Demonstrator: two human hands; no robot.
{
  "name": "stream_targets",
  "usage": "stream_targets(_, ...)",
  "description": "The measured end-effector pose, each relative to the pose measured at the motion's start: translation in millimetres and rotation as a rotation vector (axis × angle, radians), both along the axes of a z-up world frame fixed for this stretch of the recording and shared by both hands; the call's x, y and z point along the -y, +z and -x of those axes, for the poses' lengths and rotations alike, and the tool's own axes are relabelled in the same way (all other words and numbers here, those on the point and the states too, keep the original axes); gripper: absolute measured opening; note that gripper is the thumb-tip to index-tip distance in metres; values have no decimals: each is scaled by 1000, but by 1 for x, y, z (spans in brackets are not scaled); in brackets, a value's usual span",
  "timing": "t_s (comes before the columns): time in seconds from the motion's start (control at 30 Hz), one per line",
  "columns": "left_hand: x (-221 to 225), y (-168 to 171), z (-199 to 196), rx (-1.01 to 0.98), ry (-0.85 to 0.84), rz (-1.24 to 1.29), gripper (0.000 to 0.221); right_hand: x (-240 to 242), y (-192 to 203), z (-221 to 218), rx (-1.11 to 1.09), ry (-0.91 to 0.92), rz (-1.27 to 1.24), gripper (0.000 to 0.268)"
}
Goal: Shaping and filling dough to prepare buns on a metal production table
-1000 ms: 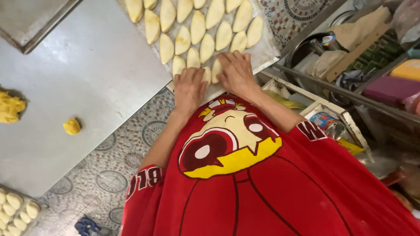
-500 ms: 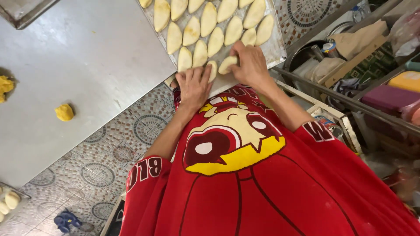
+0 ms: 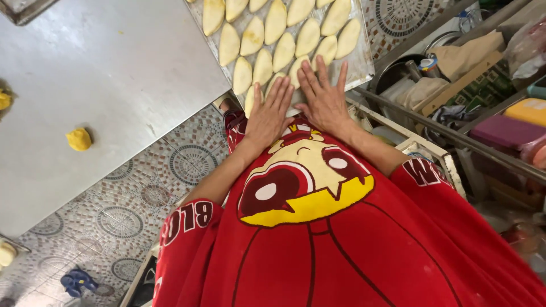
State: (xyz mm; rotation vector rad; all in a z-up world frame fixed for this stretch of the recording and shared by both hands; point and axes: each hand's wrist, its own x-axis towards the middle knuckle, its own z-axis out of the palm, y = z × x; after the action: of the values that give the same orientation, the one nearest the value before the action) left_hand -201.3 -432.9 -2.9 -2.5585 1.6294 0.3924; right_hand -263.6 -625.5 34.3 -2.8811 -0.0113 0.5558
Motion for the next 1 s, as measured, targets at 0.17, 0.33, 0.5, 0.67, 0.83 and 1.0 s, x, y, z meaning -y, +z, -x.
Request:
stream_targets(0.17, -11, 52, -31, -301, 43, 14, 80, 2, 14, -7, 6, -30, -80, 79)
stream_targets(0.33, -81, 35, -16, 84, -139, -51, 85, -8, -1, -3, -21, 90, -69, 86)
stream_targets(0.5, -76, 30, -24, -52, -99, 29, 77, -24, 13, -13, 93, 156, -88, 84)
stream_targets(0.67, -91, 30, -30, -368, 34, 415, 81, -48, 4, -14, 61, 245, -185, 81)
stream_targets(0.83, -103, 41, -47, -442, 27, 349, 85, -79, 14, -38, 276, 171, -232, 92)
stream_targets(1.0, -107, 34, -90, -343, -35, 391, 88, -102, -7, -58, 242, 15, -146, 96)
